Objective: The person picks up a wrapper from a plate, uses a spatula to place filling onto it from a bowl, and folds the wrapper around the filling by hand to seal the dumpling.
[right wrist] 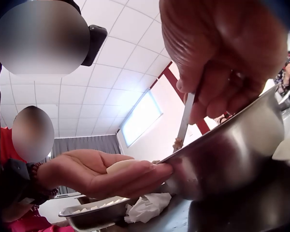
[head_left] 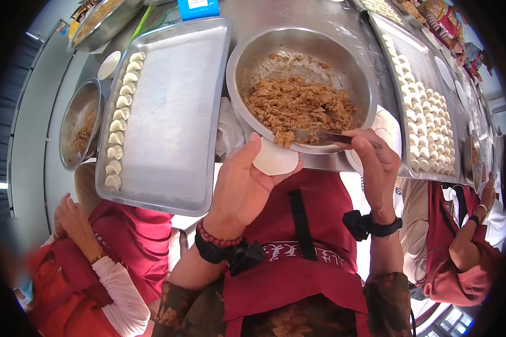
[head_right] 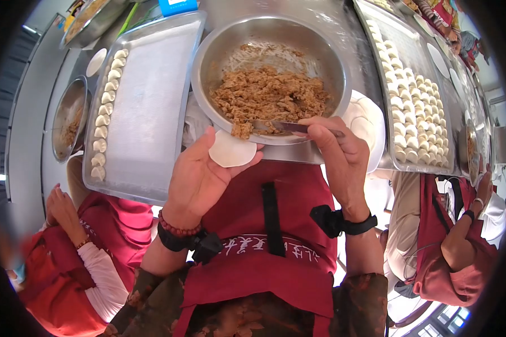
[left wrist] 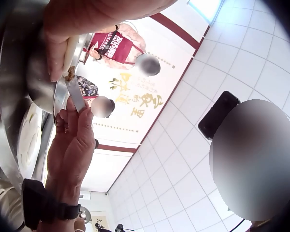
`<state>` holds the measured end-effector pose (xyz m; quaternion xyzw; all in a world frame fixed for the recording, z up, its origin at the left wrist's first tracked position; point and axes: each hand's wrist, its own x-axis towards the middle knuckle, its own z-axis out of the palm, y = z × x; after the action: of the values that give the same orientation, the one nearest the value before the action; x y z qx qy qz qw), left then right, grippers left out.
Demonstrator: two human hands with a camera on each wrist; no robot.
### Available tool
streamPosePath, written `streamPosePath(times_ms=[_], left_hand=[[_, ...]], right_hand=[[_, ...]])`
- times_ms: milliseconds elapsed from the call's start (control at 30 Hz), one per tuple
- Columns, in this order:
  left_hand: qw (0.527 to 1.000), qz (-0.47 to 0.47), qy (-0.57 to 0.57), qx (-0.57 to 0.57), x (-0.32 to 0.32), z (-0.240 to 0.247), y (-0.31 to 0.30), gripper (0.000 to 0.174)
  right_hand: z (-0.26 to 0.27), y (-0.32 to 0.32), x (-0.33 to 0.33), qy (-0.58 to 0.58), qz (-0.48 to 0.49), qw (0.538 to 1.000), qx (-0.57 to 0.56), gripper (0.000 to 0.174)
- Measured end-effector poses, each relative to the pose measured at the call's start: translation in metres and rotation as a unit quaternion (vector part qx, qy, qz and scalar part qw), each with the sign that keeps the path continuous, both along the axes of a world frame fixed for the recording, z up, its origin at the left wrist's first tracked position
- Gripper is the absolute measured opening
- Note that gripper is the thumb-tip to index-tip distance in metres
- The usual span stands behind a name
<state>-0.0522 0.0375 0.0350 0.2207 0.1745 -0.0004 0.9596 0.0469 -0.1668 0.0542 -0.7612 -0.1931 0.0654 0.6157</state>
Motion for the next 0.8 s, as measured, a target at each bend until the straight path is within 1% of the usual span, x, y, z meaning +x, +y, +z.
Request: streamPosePath(times_ms=[67, 133, 200, 233, 367, 467, 600, 700, 800], left_hand=[[1.000, 0.000, -0.006, 0.001, -0.001, 0.000, 0.000, 0.048], [1.000, -0.001, -0.010, 0.004, -0.001, -0.001, 0.001, 0.048], [1.000, 0.006, -0.010, -0.005, -0.001, 0.002, 0.000, 0.049], [1.000, 0.008, -0.010, -0.010, -0.001, 0.003, 0.000, 0.049], [1.000, -0.008, -0.015, -0.008, -0.002, -0.001, 0.001, 0.050], [1.000, -0.011, -0.005, -0.008, -0.003, -0.001, 0.002, 0.051], [1.000, -0.015, -0.005, -0.020, -0.005, -0.006, 0.003, 0.051], [1.000, 0.001, 0.010, -0.022, -0.007, -0.005, 0.003, 0.050], [1.000, 0.014, 0.011, -0.025, -0.006, -0.003, 0.005, 0.050]], right_hand=[[0.001, -0.004, -0.010, -0.075, 0.015, 0.996, -0.035, 0.018], [0.005, -0.004, -0.020, -0.177, 0.033, 0.980, -0.078, 0.017], [0.006, -0.004, -0.027, -0.278, 0.068, 0.952, -0.112, 0.019], [0.004, -0.004, -0.032, -0.298, 0.074, 0.946, -0.101, 0.023], [0.004, -0.004, -0.041, -0.428, 0.123, 0.886, -0.130, 0.025], [0.004, -0.004, -0.047, -0.458, 0.141, 0.866, -0.144, 0.026], [0.002, -0.005, -0.051, -0.440, 0.159, 0.871, -0.151, 0.024], [0.005, -0.008, -0.044, -0.385, 0.161, 0.903, -0.107, 0.022], [0.006, -0.018, -0.038, -0.259, 0.111, 0.957, -0.066, 0.022]])
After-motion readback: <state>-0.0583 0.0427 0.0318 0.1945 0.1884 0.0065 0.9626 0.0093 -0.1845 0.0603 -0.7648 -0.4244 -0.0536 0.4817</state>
